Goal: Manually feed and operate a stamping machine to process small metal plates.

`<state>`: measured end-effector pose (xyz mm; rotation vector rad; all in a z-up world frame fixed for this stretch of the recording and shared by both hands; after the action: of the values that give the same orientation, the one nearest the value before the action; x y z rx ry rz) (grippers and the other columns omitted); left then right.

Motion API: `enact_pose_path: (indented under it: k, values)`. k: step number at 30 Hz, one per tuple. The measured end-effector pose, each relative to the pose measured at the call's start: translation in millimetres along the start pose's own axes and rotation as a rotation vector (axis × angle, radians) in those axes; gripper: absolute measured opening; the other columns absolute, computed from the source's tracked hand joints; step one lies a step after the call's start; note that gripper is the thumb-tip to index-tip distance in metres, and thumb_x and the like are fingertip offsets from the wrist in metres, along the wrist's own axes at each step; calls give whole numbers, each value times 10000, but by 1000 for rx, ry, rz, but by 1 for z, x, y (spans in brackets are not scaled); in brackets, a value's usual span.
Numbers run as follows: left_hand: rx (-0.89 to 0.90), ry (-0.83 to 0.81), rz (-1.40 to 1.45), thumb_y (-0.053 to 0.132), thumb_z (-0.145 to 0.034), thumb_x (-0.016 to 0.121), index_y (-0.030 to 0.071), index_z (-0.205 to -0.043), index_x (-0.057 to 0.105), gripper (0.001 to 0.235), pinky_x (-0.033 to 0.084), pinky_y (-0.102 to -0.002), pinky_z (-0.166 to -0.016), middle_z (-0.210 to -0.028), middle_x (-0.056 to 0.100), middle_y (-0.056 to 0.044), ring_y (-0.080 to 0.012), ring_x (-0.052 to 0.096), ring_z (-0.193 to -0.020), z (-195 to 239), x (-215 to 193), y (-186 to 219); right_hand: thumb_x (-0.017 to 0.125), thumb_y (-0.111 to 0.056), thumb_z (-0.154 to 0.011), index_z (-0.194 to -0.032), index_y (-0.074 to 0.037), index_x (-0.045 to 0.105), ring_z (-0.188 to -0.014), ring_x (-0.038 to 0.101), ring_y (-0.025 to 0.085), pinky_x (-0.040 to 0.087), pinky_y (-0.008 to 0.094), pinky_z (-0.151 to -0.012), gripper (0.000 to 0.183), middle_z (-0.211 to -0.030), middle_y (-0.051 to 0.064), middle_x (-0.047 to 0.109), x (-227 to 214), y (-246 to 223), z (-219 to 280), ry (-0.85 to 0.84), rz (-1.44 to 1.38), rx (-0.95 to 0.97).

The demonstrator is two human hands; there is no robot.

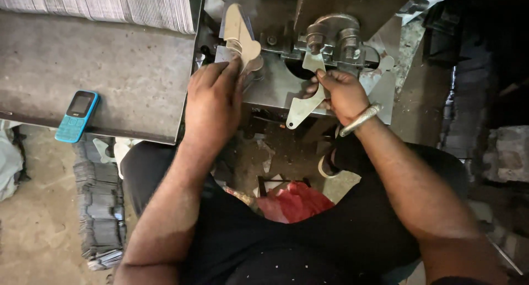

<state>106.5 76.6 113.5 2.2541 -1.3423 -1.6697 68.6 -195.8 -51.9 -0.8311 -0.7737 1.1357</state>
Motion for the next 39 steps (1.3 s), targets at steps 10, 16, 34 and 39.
enact_pose_path:
  k: [10,16,34,39]
  values:
    - [317,-332,480,127,-905,752,21,-1356,648,474,505,-457,-961,-1139,614,-204,-390,594,-1068,10,34,75,679,-139,-984,-1103,-55,700,-831,703,180,637,357,-761,147,-1022,62,719,-45,7,33,38,-92,71]
    - [293,-127,246,119,-946,712,13,-1315,658,387,489,-474,-1021,-1107,605,-179,-382,572,-1067,27,124,63,687,-106,-972,-1086,-30,716,-758,715,166,630,305,-645,140,-1018,69,745,-117,-33,71,343,176,-69]
    - [266,-66,152,112,-935,718,-20,-1335,629,431,505,-430,-993,-1256,616,-175,-353,570,-1069,22,128,81,871,-186,-813,-939,-100,824,-890,654,394,543,459,-740,160,-988,256,680,-142,-79,22,933,1267,-785]
    - [267,-87,157,125,-956,722,-13,-1331,637,409,510,-430,-996,-1222,609,-161,-353,573,-1080,22,124,80,761,-175,-950,-1179,-91,738,-1092,673,334,554,435,-935,245,-1192,176,698,-106,-88,51,687,934,-698]
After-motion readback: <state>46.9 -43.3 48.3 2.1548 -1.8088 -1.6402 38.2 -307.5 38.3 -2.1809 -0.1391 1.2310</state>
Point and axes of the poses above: each hand's wrist, its own z-axis away from the middle knuckle, its own x-axis out of the palm, y = z × x, the point moved 8 cm from there along -z, towards the middle knuckle
